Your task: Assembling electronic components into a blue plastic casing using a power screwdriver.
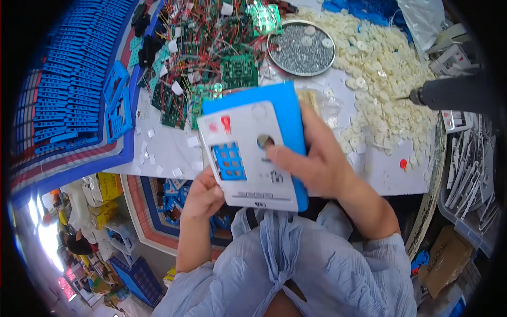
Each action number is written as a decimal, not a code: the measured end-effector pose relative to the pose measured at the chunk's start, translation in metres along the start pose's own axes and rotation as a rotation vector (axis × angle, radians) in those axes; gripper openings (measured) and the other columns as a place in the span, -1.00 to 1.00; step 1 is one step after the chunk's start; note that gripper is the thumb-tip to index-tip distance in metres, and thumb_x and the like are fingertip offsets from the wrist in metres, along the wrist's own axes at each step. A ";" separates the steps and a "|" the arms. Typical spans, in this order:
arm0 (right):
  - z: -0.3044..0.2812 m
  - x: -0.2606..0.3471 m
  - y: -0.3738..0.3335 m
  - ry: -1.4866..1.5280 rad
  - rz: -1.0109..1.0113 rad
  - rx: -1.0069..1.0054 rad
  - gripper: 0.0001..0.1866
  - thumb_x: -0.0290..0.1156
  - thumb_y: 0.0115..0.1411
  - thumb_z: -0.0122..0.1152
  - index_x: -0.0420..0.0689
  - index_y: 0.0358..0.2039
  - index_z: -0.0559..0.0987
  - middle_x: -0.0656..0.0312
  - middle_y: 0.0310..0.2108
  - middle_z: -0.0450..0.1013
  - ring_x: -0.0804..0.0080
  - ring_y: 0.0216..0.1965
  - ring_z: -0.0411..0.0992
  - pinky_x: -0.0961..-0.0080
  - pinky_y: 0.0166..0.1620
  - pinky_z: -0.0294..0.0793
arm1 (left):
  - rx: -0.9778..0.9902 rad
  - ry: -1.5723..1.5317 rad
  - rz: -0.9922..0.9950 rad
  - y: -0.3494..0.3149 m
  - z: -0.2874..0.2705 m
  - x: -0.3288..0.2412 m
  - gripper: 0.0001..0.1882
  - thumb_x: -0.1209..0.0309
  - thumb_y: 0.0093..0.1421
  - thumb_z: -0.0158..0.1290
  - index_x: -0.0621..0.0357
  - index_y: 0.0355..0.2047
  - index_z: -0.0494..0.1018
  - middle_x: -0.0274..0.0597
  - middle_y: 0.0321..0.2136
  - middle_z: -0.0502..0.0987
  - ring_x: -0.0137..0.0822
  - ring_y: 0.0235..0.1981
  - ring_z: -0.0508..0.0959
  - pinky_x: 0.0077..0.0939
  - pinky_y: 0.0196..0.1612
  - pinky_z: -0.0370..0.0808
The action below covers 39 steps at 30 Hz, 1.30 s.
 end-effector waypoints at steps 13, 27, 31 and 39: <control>-0.014 0.000 0.005 0.020 -0.004 -0.068 -0.46 -0.39 0.29 0.32 -0.27 0.21 0.38 0.16 -0.05 0.55 0.53 -0.11 0.53 0.51 -0.04 0.55 | -0.010 0.057 0.013 -0.003 -0.003 -0.003 -0.13 0.46 0.10 0.37 0.33 0.36 0.20 0.01 0.22 0.47 -0.12 0.24 0.49 -0.12 0.28 0.42; -0.015 0.001 0.008 0.168 0.028 -0.133 -0.67 -0.40 0.34 0.27 -0.29 0.05 0.53 0.17 -0.23 0.59 0.62 -0.44 0.48 0.63 -0.38 0.53 | 0.089 0.050 0.141 0.001 0.028 -0.031 -0.23 0.38 0.15 0.34 0.36 0.31 0.27 -0.08 0.16 0.50 -0.16 0.20 0.50 -0.15 0.27 0.41; -0.014 0.000 0.009 0.148 0.024 -0.147 -0.66 -0.39 0.32 0.30 -0.31 0.02 0.53 0.16 -0.27 0.59 0.59 -0.47 0.49 0.63 -0.38 0.53 | -0.040 0.227 0.057 0.016 0.016 -0.042 -0.20 0.05 0.26 0.25 0.35 0.31 0.28 -0.12 0.11 0.53 -0.26 0.15 0.53 -0.29 0.20 0.44; -0.027 0.016 -0.038 -0.402 -0.435 -0.030 -0.64 -0.37 0.09 0.49 -0.27 -0.23 0.51 0.07 -0.36 0.57 0.41 -0.45 0.51 0.53 -0.39 0.46 | 0.147 0.417 0.301 0.010 0.052 -0.074 -0.32 0.26 0.15 0.39 0.30 0.20 0.41 -0.18 0.07 0.53 -0.28 0.11 0.52 -0.30 0.16 0.45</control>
Point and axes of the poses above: each hand's wrist, its own y-axis towards the middle knuckle, its own z-axis out of the palm, x = y × z, the point moved 10 cm from there along y, towards the middle knuckle
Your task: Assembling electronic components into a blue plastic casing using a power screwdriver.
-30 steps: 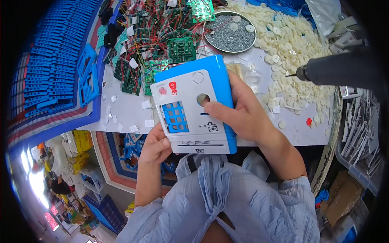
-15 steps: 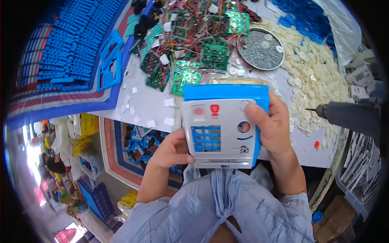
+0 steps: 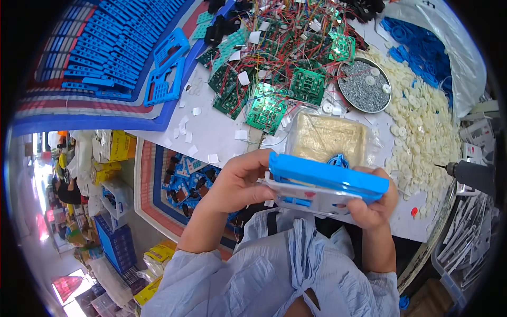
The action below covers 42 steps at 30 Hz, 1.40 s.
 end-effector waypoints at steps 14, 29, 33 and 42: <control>0.020 0.052 0.013 -0.043 -0.374 0.194 -0.71 -0.50 0.00 0.48 -0.18 -0.34 0.50 0.11 -0.57 0.52 0.22 -0.60 0.50 0.43 -0.57 0.45 | 0.089 0.226 0.174 0.012 0.011 -0.029 -0.57 0.29 0.00 0.47 0.34 -0.22 0.62 -0.03 -0.26 0.63 -0.17 -0.20 0.62 -0.34 -0.13 0.52; 0.037 -0.017 0.027 0.623 0.596 -0.147 -0.71 -0.41 0.36 0.20 -0.32 0.01 0.51 0.17 -0.28 0.59 0.64 -0.47 0.49 0.65 -0.39 0.52 | -0.124 -0.361 -0.204 0.011 -0.010 0.028 -0.23 0.05 0.22 0.29 0.28 0.27 0.31 -0.06 0.11 0.55 -0.20 0.09 0.59 -0.19 0.18 0.51; 0.046 -0.024 0.034 0.745 0.688 -0.055 -0.68 -0.35 0.37 0.19 -0.33 -0.01 0.52 0.13 -0.26 0.60 0.58 -0.43 0.54 0.60 -0.36 0.58 | -0.150 -0.580 -0.216 0.011 -0.020 0.037 -0.29 0.04 0.33 0.14 0.35 0.27 0.29 0.04 0.14 0.52 -0.09 0.14 0.56 -0.10 0.17 0.53; 0.055 -0.067 0.041 0.969 0.766 -0.101 -0.69 -0.28 0.33 0.24 -0.33 -0.13 0.59 0.08 -0.27 0.63 0.41 -0.34 0.63 0.49 -0.24 0.68 | -0.142 -1.164 -0.332 0.023 -0.001 0.039 -0.43 0.04 0.44 -0.04 0.29 0.19 0.42 0.23 0.09 0.54 0.08 0.04 0.62 0.16 0.03 0.61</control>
Point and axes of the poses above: each hand's wrist, its own y-axis towards the middle knuckle, its own z-axis out of the palm, x = y × z, the point moved 10 cm from there along y, towards the middle knuckle
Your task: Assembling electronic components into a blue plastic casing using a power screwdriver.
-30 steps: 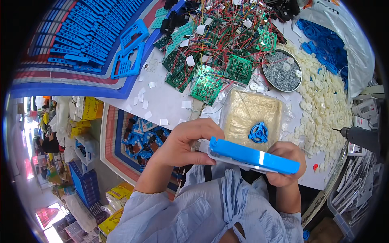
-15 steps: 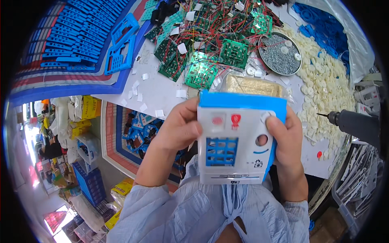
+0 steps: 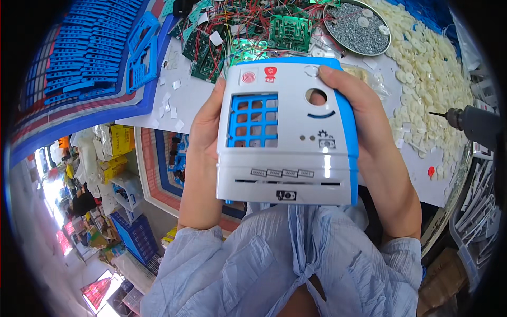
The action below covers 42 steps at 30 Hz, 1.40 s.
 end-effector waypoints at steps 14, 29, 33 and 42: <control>0.007 0.021 -0.006 -0.328 -0.125 -0.049 -0.70 -0.25 0.31 0.27 -0.28 -0.18 0.56 0.16 -0.35 0.62 0.53 -0.41 0.59 0.58 -0.30 0.61 | 0.091 0.333 0.072 0.003 -0.009 -0.024 -0.50 0.32 0.46 -0.04 0.50 0.24 0.28 0.21 0.12 0.51 -0.05 0.11 0.59 -0.07 0.16 0.57; 0.028 0.056 -0.039 -0.598 -0.313 -0.029 -0.67 -0.50 0.15 0.38 -0.29 -0.09 0.53 0.18 -0.41 0.59 0.52 -0.42 0.56 0.58 -0.29 0.57 | -0.010 0.825 0.140 0.003 0.006 -0.024 -0.43 0.39 0.35 0.14 0.41 0.28 0.27 0.00 0.08 0.55 -0.22 0.06 0.60 -0.28 0.07 0.61; 0.023 0.062 -0.041 -0.586 -0.347 -0.045 -0.68 -0.50 0.16 0.37 -0.29 -0.09 0.54 0.18 -0.42 0.59 0.53 -0.42 0.55 0.59 -0.29 0.56 | 0.064 0.864 0.144 -0.008 0.012 -0.009 -0.24 0.44 0.20 0.29 0.44 0.33 0.22 0.01 0.13 0.51 -0.20 0.17 0.52 -0.30 0.14 0.56; 0.026 0.061 -0.045 -0.579 -0.382 -0.056 -0.68 -0.49 0.17 0.40 -0.28 -0.09 0.54 0.19 -0.42 0.59 0.55 -0.43 0.55 0.61 -0.31 0.55 | -0.029 0.774 0.037 -0.031 0.003 0.002 -0.34 0.44 0.16 0.33 0.45 0.21 0.35 -0.03 0.01 0.59 -0.24 0.00 0.63 -0.39 0.04 0.60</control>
Point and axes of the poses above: each hand's wrist, its own y-axis towards the middle knuckle, its own z-axis out of the palm, x = y × z, the point moved 10 cm from there along y, towards the middle knuckle
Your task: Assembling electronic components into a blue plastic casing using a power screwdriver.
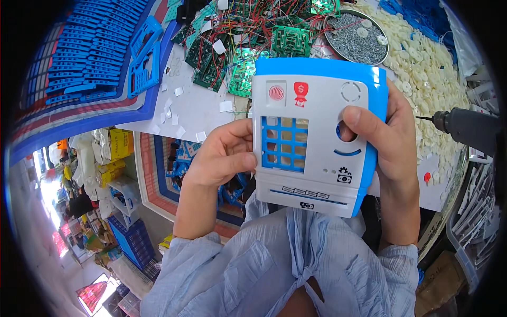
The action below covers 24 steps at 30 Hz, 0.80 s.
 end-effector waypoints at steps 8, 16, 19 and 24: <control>-0.003 0.000 -0.006 -0.081 0.002 -0.068 -0.46 -0.30 0.10 0.47 -0.32 0.01 0.51 0.20 -0.36 0.58 0.62 -0.47 0.50 0.67 -0.37 0.51 | -0.143 0.238 -0.015 0.001 -0.007 0.001 -0.54 0.48 0.19 0.28 0.41 0.06 0.46 -0.15 -0.16 0.64 -0.40 -0.17 0.65 -0.56 -0.09 0.59; -0.010 0.009 -0.005 -0.131 -0.082 -0.055 -0.50 -0.35 0.12 0.44 -0.31 0.01 0.51 0.12 -0.28 0.59 0.50 -0.30 0.55 0.58 -0.18 0.55 | -0.172 0.372 0.119 0.008 0.000 -0.015 -0.67 0.56 0.21 0.22 0.39 -0.03 0.48 -0.22 -0.24 0.62 -0.46 -0.26 0.60 -0.62 -0.18 0.53; -0.013 0.033 -0.005 -0.393 -0.342 0.159 -0.54 -0.38 0.07 0.43 -0.30 -0.05 0.55 0.02 -0.19 0.59 0.33 -0.14 0.56 0.45 -0.02 0.53 | -0.087 0.997 0.516 0.011 0.021 -0.058 -0.67 0.66 0.01 0.28 0.23 -0.17 0.58 -0.17 -0.19 0.60 -0.29 -0.16 0.59 -0.41 -0.14 0.52; 0.010 0.055 -0.031 -1.239 -0.887 0.294 -0.66 -0.43 0.00 0.41 -0.14 -0.15 0.71 0.06 0.02 0.58 -0.08 0.05 0.51 0.18 0.07 0.51 | -0.094 1.586 1.006 0.028 0.045 -0.078 -0.64 0.65 -0.09 0.28 0.11 -0.22 0.61 -0.13 -0.14 0.60 -0.08 -0.18 0.59 -0.29 -0.11 0.53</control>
Point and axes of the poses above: each hand's wrist, its own y-axis towards the middle knuckle, its own z-axis out of the palm, x = y × z, the point moved 10 cm from there along y, towards the middle knuckle
